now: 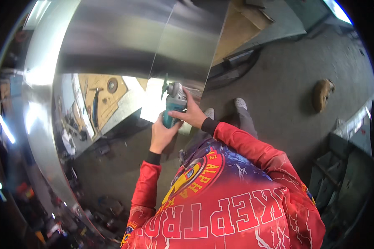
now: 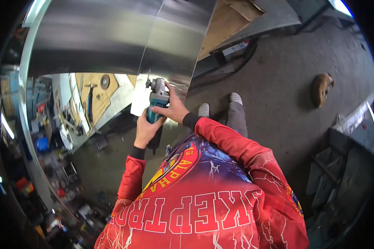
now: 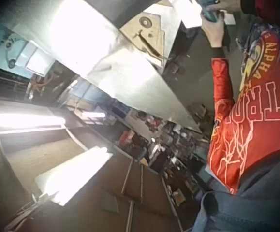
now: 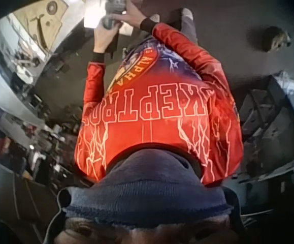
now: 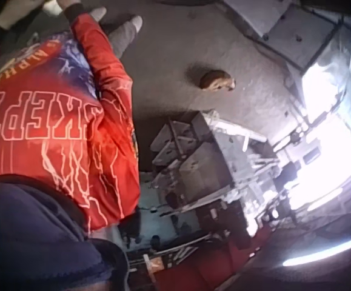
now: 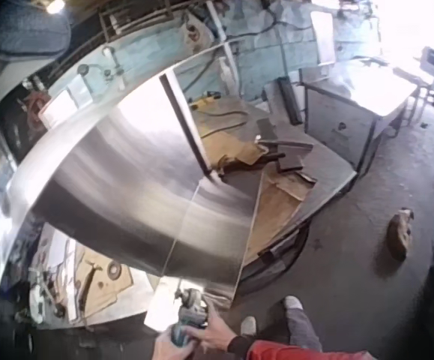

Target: Grinding, fitting, and TIG welding stainless steel sheets to fabricate a component.

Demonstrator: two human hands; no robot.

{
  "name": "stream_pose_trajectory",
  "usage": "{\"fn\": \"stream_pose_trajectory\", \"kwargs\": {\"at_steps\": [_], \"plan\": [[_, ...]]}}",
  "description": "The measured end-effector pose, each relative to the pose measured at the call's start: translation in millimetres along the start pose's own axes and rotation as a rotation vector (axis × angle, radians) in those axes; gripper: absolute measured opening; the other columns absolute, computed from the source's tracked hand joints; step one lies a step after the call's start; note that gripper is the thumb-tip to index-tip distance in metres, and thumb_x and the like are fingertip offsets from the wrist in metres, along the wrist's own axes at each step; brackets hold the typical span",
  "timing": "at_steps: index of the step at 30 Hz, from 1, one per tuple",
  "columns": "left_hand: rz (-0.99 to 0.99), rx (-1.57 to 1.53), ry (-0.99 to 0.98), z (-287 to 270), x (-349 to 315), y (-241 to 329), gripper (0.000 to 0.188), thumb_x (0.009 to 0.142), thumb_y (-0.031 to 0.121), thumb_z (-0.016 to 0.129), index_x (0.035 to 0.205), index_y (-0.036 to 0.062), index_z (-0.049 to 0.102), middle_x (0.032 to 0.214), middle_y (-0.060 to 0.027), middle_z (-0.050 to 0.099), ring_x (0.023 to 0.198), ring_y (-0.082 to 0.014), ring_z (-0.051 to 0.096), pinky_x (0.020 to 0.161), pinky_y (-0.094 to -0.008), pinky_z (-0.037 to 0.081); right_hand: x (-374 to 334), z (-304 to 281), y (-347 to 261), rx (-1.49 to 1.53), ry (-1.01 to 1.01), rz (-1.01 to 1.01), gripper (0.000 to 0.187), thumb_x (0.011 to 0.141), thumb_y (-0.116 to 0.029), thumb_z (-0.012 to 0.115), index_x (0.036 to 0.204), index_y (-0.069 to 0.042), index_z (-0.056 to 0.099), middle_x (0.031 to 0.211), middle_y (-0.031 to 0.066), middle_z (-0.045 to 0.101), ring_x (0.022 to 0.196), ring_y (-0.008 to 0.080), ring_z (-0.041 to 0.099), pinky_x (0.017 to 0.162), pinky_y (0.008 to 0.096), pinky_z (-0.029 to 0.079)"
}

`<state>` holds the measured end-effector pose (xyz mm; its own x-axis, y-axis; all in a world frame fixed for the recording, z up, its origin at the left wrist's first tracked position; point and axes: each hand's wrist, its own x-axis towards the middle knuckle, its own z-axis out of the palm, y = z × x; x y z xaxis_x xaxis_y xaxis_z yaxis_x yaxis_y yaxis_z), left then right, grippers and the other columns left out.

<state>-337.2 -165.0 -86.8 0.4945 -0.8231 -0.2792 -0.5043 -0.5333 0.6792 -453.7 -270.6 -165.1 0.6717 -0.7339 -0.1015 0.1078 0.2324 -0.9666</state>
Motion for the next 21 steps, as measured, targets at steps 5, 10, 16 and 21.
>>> {"fn": "stream_pose_trajectory", "kwargs": {"at_steps": [5, 10, 16, 21], "plan": [[-0.239, -0.358, 0.078, 44, -53, 27, 0.060, 0.079, 0.015, 0.084, 0.127, -0.0029, 0.054, 0.107, -0.0060, 0.066, 0.092, -0.0138, 0.063, 0.082, -0.0300, 0.052, 2, -14, -10, -0.059, -0.243, -0.129, 0.111, 0.078, -0.037, 0.087, 0.160, -0.007, 0.018, 0.136, 0.0266, 0.052, 0.135, 0.0362, 0.047, 0.115, 0.0412, 0.036], [-0.422, -0.354, 0.195, 53, -75, 54, 0.057, 0.079, 0.014, 0.084, 0.124, -0.0017, 0.053, 0.107, -0.0054, 0.065, 0.094, -0.0124, 0.063, 0.082, -0.0286, 0.052, -12, -7, -34, 0.052, -0.332, 0.049, 0.101, 0.079, -0.039, 0.085, 0.160, -0.015, 0.029, 0.130, 0.0263, 0.055, 0.129, 0.0379, 0.053, 0.110, 0.0416, 0.041], [-0.439, -0.087, 0.301, 51, -78, 63, 0.069, 0.075, 0.019, 0.085, 0.129, -0.0019, 0.048, 0.107, -0.0181, 0.067, 0.097, -0.0320, 0.067, 0.083, -0.0404, 0.053, -22, 12, -54, -0.136, -0.158, 0.046, 0.089, 0.081, -0.032, 0.083, 0.156, -0.017, 0.038, 0.134, 0.0226, 0.052, 0.122, 0.0373, 0.057, 0.104, 0.0428, 0.047], [-0.254, 0.271, 0.625, 47, -51, -4, 0.082, 0.072, 0.026, 0.085, 0.136, 0.0012, 0.040, 0.108, -0.0287, 0.066, 0.099, -0.0504, 0.064, 0.083, -0.0528, 0.051, -30, 29, -46, -0.117, -0.174, -0.008, 0.078, 0.082, -0.029, 0.082, 0.150, -0.016, 0.045, 0.135, 0.0213, 0.051, 0.124, 0.0381, 0.056, 0.104, 0.0450, 0.048]]}}
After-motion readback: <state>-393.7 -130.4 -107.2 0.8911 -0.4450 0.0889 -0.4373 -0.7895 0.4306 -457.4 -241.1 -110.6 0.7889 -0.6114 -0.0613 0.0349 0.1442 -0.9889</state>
